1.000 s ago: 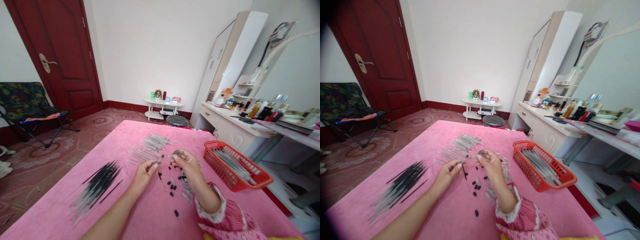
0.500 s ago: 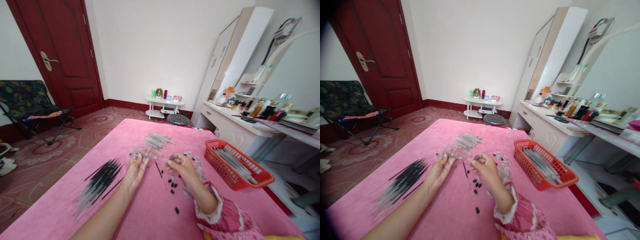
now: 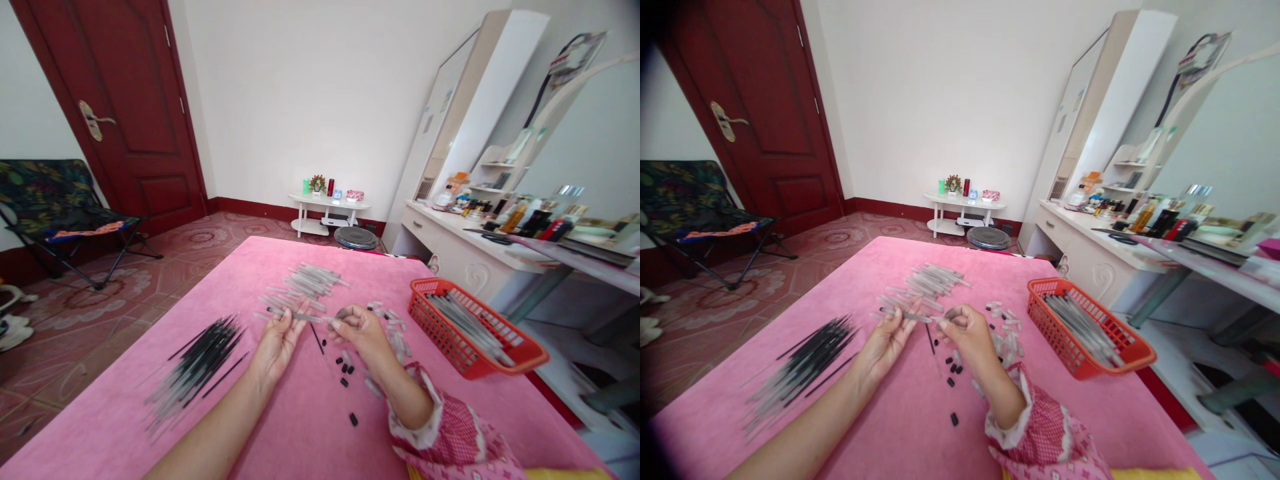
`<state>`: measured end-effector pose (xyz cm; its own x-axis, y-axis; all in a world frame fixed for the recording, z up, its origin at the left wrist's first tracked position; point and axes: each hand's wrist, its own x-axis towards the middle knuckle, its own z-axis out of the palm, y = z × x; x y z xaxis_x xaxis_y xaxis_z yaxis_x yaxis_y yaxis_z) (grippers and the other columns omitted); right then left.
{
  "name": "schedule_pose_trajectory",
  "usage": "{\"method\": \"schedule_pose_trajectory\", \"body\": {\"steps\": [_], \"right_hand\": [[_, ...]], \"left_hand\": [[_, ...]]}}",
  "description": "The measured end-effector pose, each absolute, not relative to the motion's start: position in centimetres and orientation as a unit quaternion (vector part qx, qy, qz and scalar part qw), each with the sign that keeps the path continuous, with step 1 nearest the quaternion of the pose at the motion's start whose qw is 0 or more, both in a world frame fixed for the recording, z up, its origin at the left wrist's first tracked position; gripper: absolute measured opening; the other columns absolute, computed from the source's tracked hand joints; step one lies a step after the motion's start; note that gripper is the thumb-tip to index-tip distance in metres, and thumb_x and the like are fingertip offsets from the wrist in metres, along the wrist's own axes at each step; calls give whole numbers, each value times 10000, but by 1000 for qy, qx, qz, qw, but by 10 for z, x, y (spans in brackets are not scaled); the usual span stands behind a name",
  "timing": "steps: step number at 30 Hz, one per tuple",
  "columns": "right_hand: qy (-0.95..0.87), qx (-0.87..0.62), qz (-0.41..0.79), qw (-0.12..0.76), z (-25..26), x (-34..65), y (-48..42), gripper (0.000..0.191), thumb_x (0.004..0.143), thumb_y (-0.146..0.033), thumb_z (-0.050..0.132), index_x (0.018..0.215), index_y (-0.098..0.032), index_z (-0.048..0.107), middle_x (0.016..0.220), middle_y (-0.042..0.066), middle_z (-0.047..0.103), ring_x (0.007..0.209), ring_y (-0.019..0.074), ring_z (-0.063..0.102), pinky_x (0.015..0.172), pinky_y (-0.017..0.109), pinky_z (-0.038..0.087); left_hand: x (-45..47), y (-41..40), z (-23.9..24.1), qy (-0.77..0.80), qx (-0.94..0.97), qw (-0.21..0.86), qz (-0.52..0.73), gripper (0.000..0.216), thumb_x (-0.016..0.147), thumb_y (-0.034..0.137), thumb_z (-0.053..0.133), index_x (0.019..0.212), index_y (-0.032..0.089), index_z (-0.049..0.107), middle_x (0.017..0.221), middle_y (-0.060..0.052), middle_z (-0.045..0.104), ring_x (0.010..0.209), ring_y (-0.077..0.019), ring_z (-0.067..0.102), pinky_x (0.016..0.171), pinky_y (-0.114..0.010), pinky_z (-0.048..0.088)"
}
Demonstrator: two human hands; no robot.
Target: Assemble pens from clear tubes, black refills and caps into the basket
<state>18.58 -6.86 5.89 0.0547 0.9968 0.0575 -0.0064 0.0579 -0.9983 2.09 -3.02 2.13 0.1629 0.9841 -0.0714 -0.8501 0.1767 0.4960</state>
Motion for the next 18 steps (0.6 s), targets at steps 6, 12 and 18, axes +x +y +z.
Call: {"method": "schedule_pose_trajectory", "body": {"steps": [6, 12, 18], "right_hand": [[-524, -498, 448, 526, 54, 183, -67, 257, 636, -344, 700, 726, -168, 537, 618, 20, 638, 555, 165, 622, 534, 270, 487], [-590, -513, 332, 528, 53, 180, -67, 69, 679, -220, 616, 719, -182, 574, 687, 16, 636, 633, 157, 610, 606, 271, 484], [-658, -534, 213, 487, 49, 188, -67, 131, 749, -219, 548, 832, -207, 649, 771, 29, 659, 709, 178, 596, 672, 289, 459]], "left_hand": [[23, -32, 21, 199, 174, 740, 619, 102, 825, 26, 483, 836, 98, 553, 1220, -173, 563, 1194, -258, 455, 976, -382, 421], [25, -34, 18, 194, 216, 756, 587, 42, 804, 79, 554, 825, 113, 570, 1132, -129, 626, 1130, -249, 526, 975, -392, 425], [24, -34, 16, 245, 226, 762, 556, 75, 779, 124, 606, 847, 99, 621, 916, -94, 699, 969, -193, 631, 924, -308, 471]]}}
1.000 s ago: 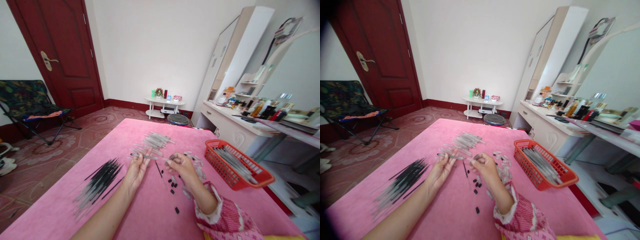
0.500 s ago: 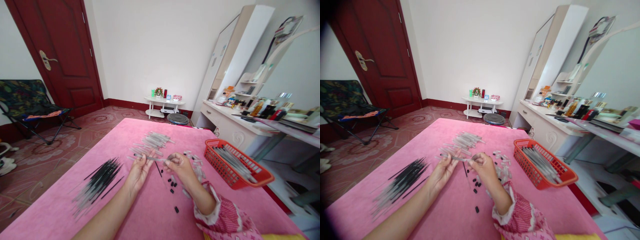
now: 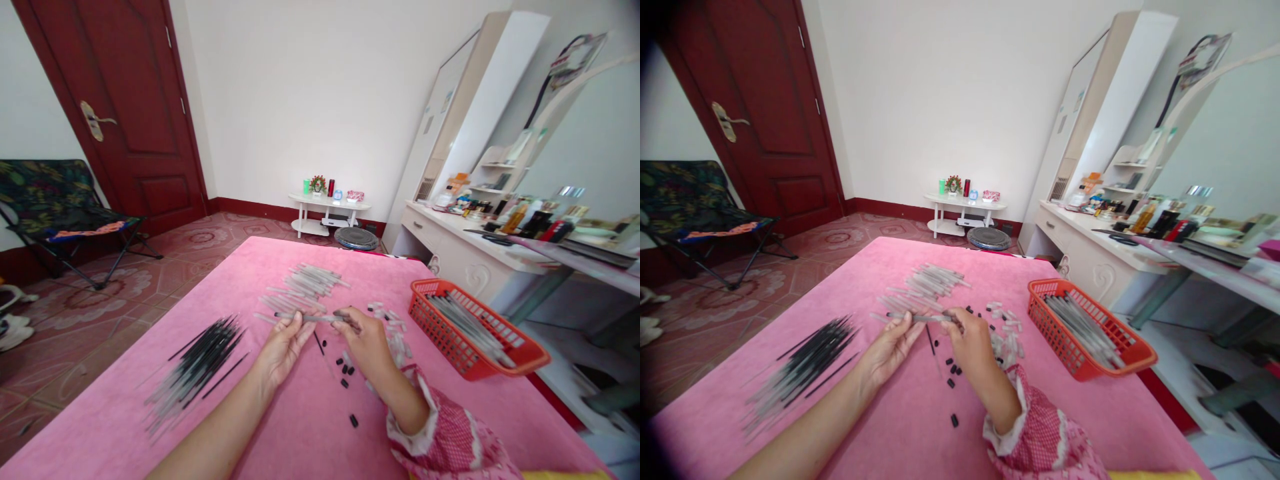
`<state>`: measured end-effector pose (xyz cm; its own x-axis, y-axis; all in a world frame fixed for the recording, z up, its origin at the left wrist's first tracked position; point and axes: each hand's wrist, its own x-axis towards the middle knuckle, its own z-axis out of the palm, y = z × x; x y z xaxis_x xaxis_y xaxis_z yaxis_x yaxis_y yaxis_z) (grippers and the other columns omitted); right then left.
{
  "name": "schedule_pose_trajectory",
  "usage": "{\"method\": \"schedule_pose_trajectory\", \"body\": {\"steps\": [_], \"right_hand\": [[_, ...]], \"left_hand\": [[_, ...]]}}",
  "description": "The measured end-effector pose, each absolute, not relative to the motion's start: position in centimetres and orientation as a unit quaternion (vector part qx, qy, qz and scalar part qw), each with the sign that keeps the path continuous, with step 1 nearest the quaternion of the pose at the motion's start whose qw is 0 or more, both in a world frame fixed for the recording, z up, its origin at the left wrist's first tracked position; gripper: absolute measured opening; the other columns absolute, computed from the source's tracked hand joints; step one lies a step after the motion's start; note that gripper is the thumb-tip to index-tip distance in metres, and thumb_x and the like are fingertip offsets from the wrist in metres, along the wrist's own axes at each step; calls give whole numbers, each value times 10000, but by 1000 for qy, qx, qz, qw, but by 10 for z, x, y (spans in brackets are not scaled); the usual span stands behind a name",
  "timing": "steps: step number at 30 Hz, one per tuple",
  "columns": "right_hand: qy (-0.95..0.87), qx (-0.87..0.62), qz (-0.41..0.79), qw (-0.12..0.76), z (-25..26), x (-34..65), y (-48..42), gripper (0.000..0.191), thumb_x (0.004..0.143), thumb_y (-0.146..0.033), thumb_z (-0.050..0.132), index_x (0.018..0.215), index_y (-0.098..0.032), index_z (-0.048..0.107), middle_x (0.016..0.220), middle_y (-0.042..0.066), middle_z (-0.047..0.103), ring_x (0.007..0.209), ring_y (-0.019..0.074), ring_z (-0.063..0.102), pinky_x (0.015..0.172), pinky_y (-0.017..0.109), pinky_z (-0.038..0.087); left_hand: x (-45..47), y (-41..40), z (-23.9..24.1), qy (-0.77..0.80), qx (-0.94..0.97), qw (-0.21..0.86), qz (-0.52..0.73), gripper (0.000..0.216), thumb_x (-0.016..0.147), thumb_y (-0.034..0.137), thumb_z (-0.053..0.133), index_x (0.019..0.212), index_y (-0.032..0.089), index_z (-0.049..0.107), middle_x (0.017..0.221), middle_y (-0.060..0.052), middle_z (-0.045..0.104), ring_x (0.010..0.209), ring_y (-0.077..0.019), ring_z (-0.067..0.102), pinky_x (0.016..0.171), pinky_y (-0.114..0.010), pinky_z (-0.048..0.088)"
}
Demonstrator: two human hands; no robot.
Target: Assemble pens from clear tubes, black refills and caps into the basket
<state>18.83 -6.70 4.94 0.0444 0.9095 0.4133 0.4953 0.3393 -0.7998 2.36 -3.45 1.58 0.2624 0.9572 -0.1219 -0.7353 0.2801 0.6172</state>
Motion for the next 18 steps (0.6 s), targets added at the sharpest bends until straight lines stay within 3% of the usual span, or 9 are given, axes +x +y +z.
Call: {"method": "schedule_pose_trajectory", "body": {"steps": [8, 18], "right_hand": [[-691, -527, 173, 464, 50, 189, -71, 127, 782, -185, 498, 779, -211, 622, 700, 20, 624, 653, 168, 573, 611, 263, 426], [-552, -510, 352, 557, 53, 177, -72, 61, 736, -224, 555, 741, -168, 579, 586, 0, 605, 473, 122, 559, 481, 237, 443]], "left_hand": [[24, -37, 12, 235, 209, 767, 559, 73, 807, 81, 550, 825, 102, 617, 937, -97, 697, 999, -186, 617, 916, -286, 472], [27, -41, 14, 191, 247, 754, 578, 70, 757, 145, 635, 814, 137, 596, 959, -64, 693, 1037, -192, 596, 969, -322, 419]]}}
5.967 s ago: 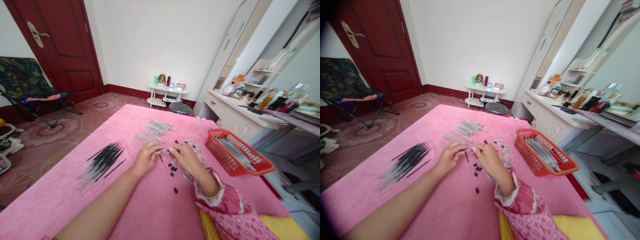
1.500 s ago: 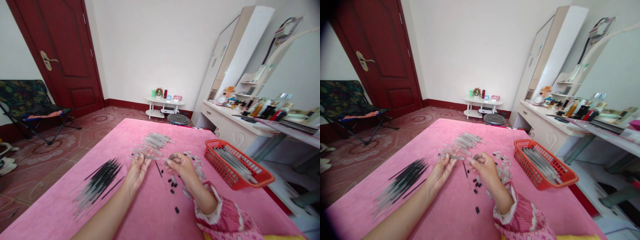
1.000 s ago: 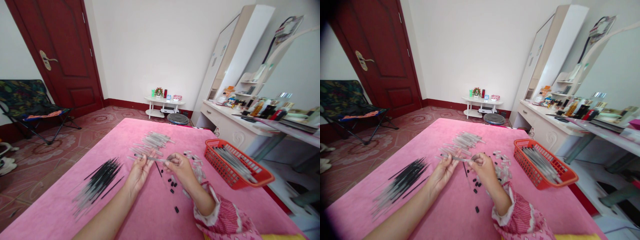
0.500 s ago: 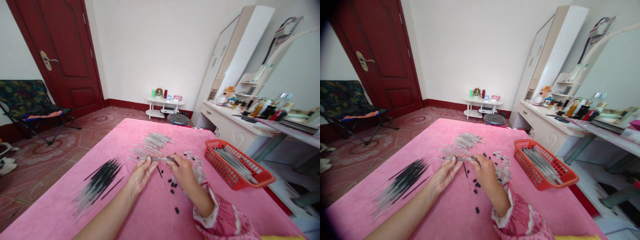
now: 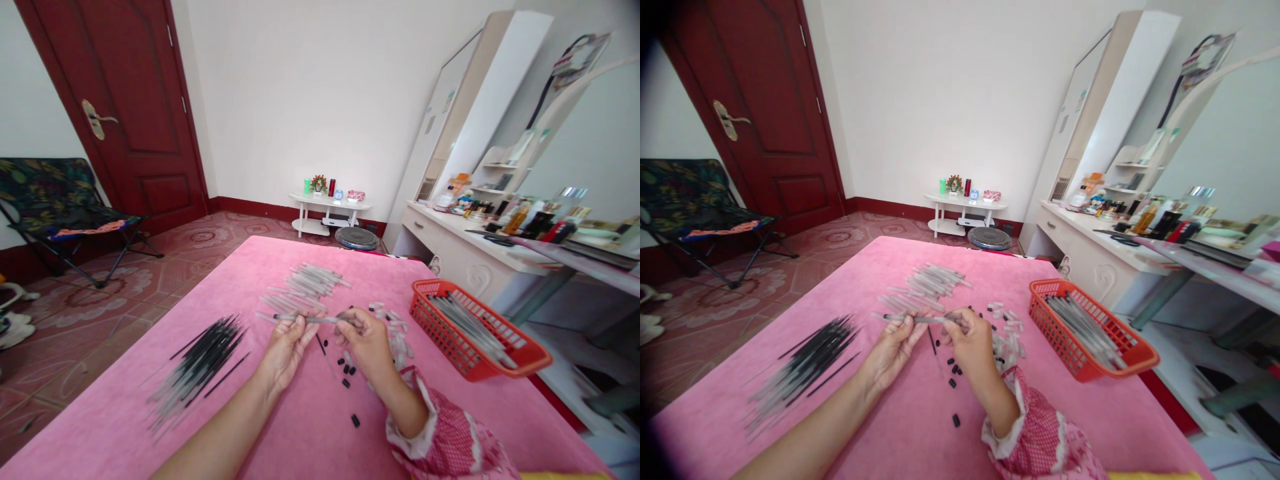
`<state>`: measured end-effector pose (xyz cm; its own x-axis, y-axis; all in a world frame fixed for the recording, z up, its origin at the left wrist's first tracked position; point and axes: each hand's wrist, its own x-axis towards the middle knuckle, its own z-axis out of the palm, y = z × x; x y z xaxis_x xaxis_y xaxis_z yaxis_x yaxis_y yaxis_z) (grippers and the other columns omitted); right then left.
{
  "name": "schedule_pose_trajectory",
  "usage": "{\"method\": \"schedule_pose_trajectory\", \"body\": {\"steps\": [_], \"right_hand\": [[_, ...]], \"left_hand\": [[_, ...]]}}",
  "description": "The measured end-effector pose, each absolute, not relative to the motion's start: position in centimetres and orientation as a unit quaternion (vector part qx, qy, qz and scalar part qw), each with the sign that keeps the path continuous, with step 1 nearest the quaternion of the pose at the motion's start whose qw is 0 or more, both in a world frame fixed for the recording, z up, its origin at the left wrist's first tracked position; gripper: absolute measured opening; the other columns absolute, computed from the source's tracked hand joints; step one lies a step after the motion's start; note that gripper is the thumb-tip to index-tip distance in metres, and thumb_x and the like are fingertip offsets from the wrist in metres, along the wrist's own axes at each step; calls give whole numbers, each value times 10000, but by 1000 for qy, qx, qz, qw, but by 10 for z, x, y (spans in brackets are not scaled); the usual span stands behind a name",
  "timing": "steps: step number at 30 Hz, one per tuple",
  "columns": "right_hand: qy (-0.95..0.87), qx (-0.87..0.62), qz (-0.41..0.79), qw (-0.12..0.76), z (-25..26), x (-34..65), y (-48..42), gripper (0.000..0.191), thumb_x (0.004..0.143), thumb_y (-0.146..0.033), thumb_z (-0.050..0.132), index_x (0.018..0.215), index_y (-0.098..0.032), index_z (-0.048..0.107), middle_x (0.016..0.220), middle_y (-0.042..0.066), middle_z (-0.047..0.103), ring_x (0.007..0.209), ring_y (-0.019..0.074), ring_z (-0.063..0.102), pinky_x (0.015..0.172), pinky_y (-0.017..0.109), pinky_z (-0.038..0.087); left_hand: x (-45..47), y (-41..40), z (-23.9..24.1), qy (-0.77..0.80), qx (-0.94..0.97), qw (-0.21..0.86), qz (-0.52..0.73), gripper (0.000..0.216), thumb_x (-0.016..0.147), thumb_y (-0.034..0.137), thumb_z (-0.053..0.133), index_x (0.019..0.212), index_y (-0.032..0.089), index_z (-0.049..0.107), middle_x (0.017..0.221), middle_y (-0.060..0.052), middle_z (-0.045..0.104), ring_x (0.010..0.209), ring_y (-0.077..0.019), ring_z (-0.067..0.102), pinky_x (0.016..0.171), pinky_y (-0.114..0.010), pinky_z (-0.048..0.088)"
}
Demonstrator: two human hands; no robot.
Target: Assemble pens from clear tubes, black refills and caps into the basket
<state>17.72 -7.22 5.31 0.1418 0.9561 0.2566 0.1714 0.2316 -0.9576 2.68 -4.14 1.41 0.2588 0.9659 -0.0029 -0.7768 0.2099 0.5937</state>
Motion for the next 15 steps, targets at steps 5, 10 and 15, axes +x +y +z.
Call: {"method": "schedule_pose_trajectory", "body": {"steps": [5, 10, 15], "right_hand": [[-512, -486, 409, 579, 57, 176, -73, 110, 697, -256, 611, 701, -153, 575, 546, 0, 609, 426, 104, 534, 438, 216, 423], [-467, -477, 472, 576, 57, 178, -74, 169, 665, -289, 653, 682, -135, 587, 526, 7, 610, 404, 91, 518, 415, 198, 403], [-407, -476, 565, 537, 53, 184, -71, 208, 611, -299, 685, 646, -125, 577, 525, 15, 600, 375, 82, 492, 378, 194, 384]], "left_hand": [[27, -46, 19, 198, 276, 736, 585, 138, 721, 199, 680, 800, 150, 577, 949, -56, 695, 1007, -207, 611, 957, -359, 418], [25, -48, 22, 210, 329, 707, 590, 163, 717, 239, 682, 806, 162, 569, 975, -65, 688, 997, -213, 614, 908, -364, 444], [23, -50, 26, 228, 386, 672, 590, 133, 720, 224, 674, 779, 156, 577, 934, -73, 694, 965, -223, 624, 843, -362, 478]]}}
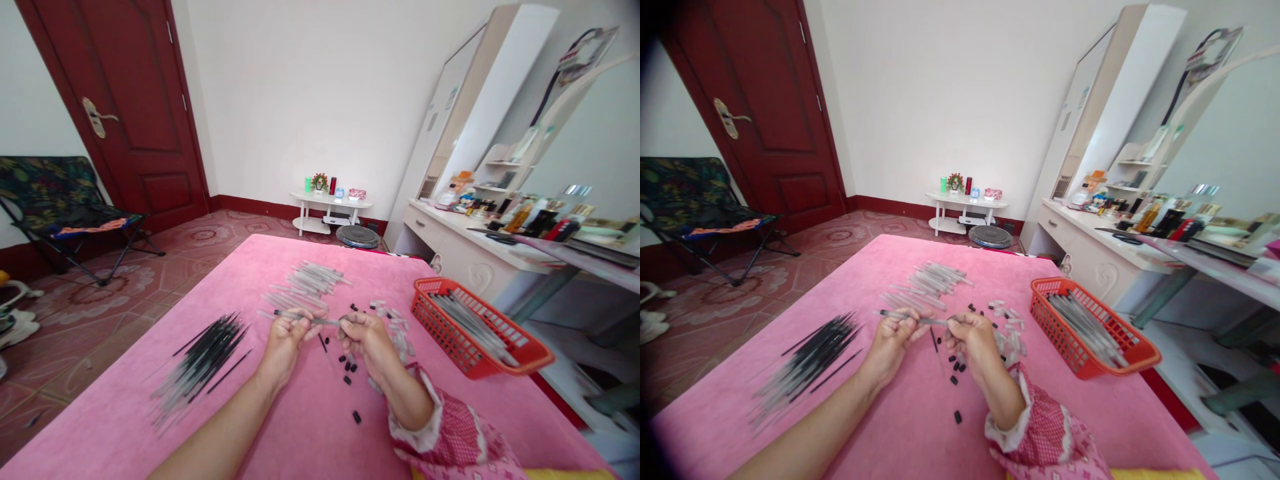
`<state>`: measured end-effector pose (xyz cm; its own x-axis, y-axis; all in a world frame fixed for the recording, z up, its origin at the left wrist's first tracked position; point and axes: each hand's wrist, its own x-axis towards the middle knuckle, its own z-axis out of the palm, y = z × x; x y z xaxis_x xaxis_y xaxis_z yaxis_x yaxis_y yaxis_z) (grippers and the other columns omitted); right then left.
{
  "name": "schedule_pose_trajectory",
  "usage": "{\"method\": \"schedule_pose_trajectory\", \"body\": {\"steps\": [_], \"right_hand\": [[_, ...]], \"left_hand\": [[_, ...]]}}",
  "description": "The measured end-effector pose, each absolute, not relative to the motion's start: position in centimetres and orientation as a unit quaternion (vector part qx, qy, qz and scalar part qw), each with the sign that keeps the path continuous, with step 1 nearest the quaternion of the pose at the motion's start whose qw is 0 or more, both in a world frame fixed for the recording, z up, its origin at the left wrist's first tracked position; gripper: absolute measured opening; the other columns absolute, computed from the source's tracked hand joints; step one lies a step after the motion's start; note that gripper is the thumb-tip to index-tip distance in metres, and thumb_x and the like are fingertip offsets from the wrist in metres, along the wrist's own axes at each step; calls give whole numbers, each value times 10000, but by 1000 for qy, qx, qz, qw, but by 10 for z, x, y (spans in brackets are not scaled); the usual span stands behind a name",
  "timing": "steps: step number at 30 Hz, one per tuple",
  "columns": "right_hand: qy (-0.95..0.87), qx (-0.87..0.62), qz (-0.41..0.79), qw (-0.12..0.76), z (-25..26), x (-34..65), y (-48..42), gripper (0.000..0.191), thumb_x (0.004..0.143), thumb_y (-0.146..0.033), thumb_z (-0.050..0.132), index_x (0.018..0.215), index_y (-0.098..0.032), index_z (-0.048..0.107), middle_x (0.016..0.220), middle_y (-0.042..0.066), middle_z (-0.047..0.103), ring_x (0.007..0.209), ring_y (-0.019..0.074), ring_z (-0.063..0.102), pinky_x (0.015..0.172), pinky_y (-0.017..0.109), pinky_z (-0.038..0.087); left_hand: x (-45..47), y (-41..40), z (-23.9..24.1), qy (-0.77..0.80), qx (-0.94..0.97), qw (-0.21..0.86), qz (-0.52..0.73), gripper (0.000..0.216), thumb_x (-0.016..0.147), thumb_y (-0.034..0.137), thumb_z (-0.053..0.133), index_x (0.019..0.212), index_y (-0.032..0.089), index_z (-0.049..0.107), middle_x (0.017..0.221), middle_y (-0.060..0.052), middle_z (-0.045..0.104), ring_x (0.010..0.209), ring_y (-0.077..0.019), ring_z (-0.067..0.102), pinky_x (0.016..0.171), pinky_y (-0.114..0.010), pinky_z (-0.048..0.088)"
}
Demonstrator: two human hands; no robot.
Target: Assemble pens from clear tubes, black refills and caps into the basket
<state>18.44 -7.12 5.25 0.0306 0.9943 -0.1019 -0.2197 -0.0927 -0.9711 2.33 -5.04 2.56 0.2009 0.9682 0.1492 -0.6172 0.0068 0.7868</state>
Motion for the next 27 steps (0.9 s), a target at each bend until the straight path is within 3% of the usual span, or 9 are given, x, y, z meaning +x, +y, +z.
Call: {"method": "schedule_pose_trajectory", "body": {"steps": [7, 11, 16, 23, 27], "right_hand": [[-462, -505, 589, 430, 62, 196, -68, 198, 652, -324, 626, 664, -138, 560, 524, -5, 580, 372, 84, 476, 393, 205, 376], [-614, -552, 423, 374, 66, 193, -71, 128, 704, -272, 560, 688, -150, 596, 556, -7, 595, 476, 110, 528, 476, 216, 387], [-753, -562, 199, 279, 65, 188, -78, 116, 680, -199, 589, 581, -156, 633, 554, -14, 604, 553, 103, 516, 546, 203, 345], [-717, -610, 125, 315, 103, 241, -63, 203, 748, -256, 530, 855, -169, 679, 758, 34, 683, 674, 148, 597, 600, 224, 410], [-626, -735, -48, 257, 131, 302, -68, 313, 745, -373, 516, 918, -176, 687, 848, 98, 688, 746, 214, 615, 639, 289, 429]], "left_hand": [[24, -46, 22, 240, 411, 662, 579, 163, 715, 246, 675, 818, 143, 601, 920, -97, 692, 909, -224, 638, 788, -353, 497], [28, -42, 17, 267, 430, 659, 556, 218, 738, 284, 650, 887, 130, 613, 936, -111, 687, 834, -207, 651, 755, -333, 500], [33, -44, 18, 295, 505, 636, 504, 242, 740, 323, 639, 888, 132, 628, 805, -80, 698, 724, -182, 644, 714, -310, 494], [29, -36, 13, 355, 553, 542, 524, 333, 822, 420, 496, 851, 122, 641, 649, -45, 652, 507, -115, 536, 497, -221, 400], [25, -31, 8, 366, 503, 532, 575, 353, 822, 436, 488, 789, 118, 640, 595, -24, 606, 489, -99, 493, 483, -212, 369]]}}
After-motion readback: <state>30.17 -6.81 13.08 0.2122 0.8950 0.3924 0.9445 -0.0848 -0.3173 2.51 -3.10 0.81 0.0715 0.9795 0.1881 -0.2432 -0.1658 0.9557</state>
